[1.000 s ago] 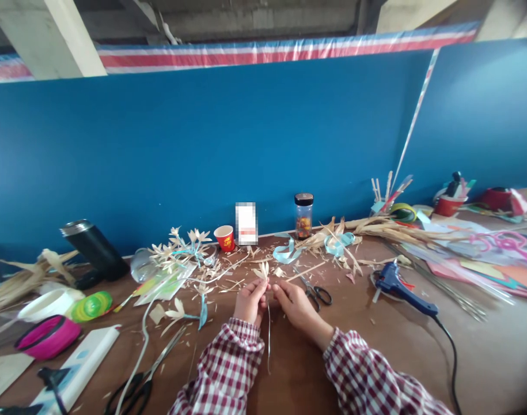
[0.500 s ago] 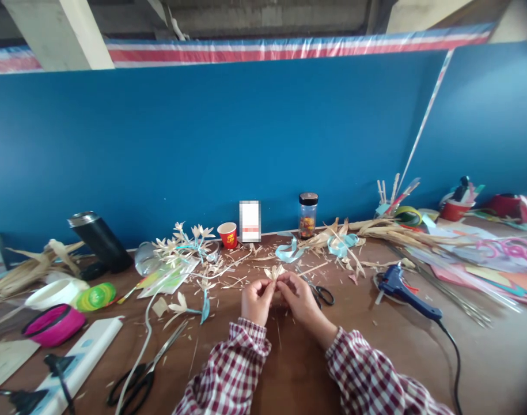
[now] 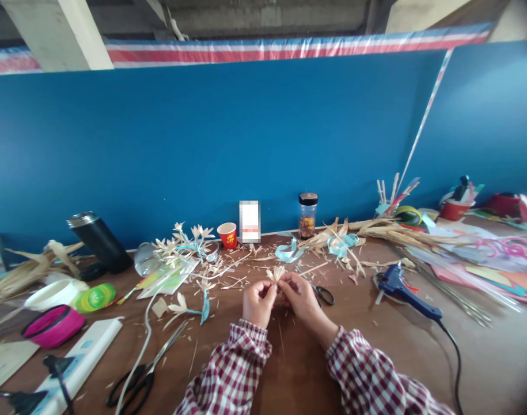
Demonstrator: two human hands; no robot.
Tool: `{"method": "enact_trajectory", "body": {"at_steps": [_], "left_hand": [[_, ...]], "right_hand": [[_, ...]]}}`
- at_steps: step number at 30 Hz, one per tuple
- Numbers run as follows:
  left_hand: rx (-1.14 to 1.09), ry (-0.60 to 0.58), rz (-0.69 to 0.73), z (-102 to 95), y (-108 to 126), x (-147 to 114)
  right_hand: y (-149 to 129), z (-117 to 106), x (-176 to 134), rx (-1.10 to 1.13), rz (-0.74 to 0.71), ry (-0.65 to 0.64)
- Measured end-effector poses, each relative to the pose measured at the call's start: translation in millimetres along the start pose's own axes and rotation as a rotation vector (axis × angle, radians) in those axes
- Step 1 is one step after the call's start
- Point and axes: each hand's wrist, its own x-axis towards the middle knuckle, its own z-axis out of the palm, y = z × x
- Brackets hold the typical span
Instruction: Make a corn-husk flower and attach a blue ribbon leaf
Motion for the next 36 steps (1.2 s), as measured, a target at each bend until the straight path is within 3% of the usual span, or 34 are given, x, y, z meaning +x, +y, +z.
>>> {"method": "enact_trajectory", "body": {"at_steps": [9, 14, 36], "left_hand": [[-0.047, -0.030, -0.076, -1.6, 1.6, 0.6], [-0.086, 0.024, -0.063, 2.4, 4.5, -1.4], [-0.124, 0.022, -0.124, 2.8, 1.4, -1.0]], "right_hand": [[3.0, 1.1, 0.9, 0.019, 0.011, 0.003], [2.2, 0.1, 1.5, 0.055, 0.013, 0.001], [3.8, 1.5, 1.9, 0.079, 0.038, -0.018]]}}
